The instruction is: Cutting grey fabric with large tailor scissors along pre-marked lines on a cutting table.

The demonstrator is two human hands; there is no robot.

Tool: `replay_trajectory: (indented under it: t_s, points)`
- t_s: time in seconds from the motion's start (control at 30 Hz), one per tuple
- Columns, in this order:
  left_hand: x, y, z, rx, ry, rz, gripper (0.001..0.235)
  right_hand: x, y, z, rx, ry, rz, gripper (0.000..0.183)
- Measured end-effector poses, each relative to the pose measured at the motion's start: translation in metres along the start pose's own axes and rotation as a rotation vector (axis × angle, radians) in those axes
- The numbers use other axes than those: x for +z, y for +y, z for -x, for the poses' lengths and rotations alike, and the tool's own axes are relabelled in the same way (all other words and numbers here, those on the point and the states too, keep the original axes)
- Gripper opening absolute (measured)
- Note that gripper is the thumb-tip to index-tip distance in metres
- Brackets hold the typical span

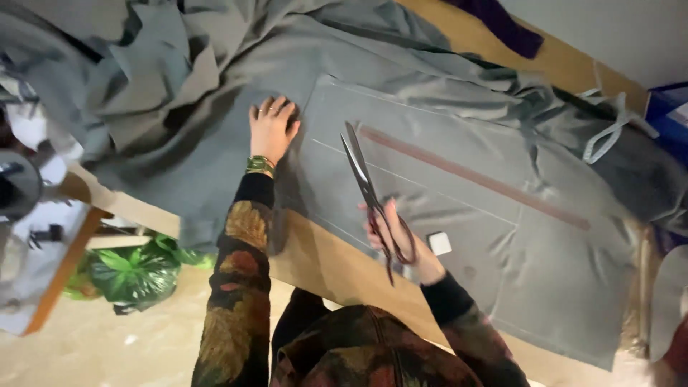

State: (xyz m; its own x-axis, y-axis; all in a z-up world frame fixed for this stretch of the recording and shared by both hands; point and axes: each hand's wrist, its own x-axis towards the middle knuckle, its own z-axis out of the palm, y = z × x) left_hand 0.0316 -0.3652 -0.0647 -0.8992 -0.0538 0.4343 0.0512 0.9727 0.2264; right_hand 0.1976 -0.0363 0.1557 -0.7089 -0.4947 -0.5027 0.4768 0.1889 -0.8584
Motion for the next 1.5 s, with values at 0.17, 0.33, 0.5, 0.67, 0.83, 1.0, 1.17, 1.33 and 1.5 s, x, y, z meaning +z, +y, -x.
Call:
replay_trajectory:
  t_s: [0.17, 0.33, 0.5, 0.67, 0.83, 1.0, 1.17, 1.33, 1.5]
  points:
    - [-0.032, -0.007, -0.009, 0.064, 0.102, -0.033, 0.02, 0.031, 0.035, -0.137, 0.104, -0.061, -0.437, 0.094]
    - [-0.044, -0.008, -0.014, 0.013, 0.165, 0.082, 0.019, 0.066, -0.001, -0.179, 0.129, 0.057, -0.484, 0.103]
    - [-0.047, -0.009, -0.017, 0.002, 0.163, 0.123, 0.023, 0.089, -0.021, -0.202, 0.107, 0.167, -0.539, 0.102]
    - [-0.035, -0.016, -0.027, -0.017, 0.152, 0.114, 0.024, 0.108, -0.029, -0.196, 0.099, 0.231, -0.518, 0.118]
    - [-0.014, -0.028, -0.032, -0.06, 0.138, 0.174, 0.019, 0.116, -0.016, -0.185, 0.144, 0.278, -0.533, 0.108]
    - [-0.022, -0.029, -0.037, -0.096, 0.146, 0.251, 0.017, 0.119, -0.023, -0.188, 0.154, 0.3, -0.525, 0.105]
    - [-0.038, -0.024, -0.038, -0.121, 0.151, 0.329, 0.017, 0.115, -0.031, -0.222, 0.073, 0.288, -0.504, 0.108]
    - [-0.036, -0.025, -0.038, -0.125, 0.153, 0.363, 0.019, 0.104, -0.034, -0.261, 0.013, 0.317, -0.533, 0.111]
    - [-0.048, -0.023, -0.04, -0.123, 0.119, 0.431, 0.017, 0.106, -0.046, -0.273, 0.01, 0.341, -0.578, 0.105]
